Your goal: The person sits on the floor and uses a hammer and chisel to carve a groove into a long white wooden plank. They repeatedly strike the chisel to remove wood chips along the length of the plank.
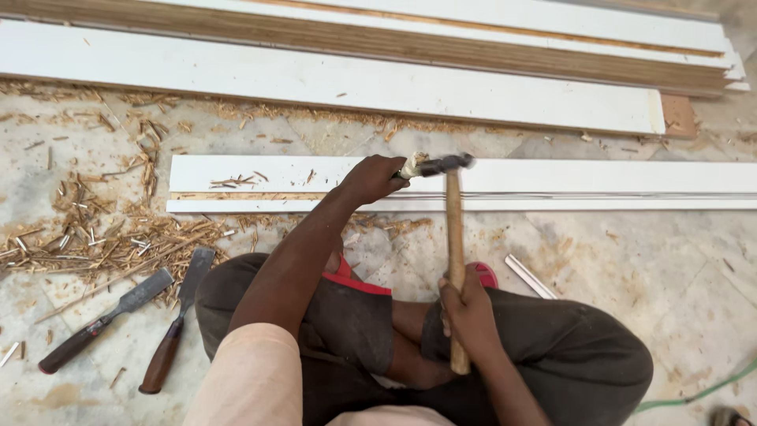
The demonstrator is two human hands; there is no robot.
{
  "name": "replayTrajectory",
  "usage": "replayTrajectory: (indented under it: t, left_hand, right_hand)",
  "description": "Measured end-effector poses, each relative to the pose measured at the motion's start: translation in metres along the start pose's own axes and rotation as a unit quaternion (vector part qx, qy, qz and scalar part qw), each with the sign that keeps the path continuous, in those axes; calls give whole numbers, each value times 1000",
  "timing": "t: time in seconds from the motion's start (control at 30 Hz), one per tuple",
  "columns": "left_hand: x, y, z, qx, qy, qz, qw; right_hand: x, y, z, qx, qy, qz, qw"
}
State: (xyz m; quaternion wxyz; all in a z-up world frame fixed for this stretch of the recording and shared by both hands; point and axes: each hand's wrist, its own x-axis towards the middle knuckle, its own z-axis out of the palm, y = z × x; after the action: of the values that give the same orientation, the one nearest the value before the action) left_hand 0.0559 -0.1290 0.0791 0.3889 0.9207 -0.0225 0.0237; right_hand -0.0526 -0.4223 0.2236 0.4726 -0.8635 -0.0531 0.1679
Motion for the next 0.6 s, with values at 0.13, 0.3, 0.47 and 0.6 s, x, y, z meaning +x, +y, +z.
replayTrajectory:
  t: [0.13,0.3,0.47,0.6]
  left_hand:
    - [10,-4,7,-17,-22,10,1000]
    - [17,2,7,19,-23,12,999]
    - [22,12,11,75,-100,-22,992]
    - [29,15,20,112,-117,-1,987]
  right_hand:
    - [-5,-17,-38,131,-12,136,982]
    - [-8,-42,-75,198,111,-44,973]
    - [6,7,-9,101,-16,106,989]
    - [12,14,-41,184,-65,233,953]
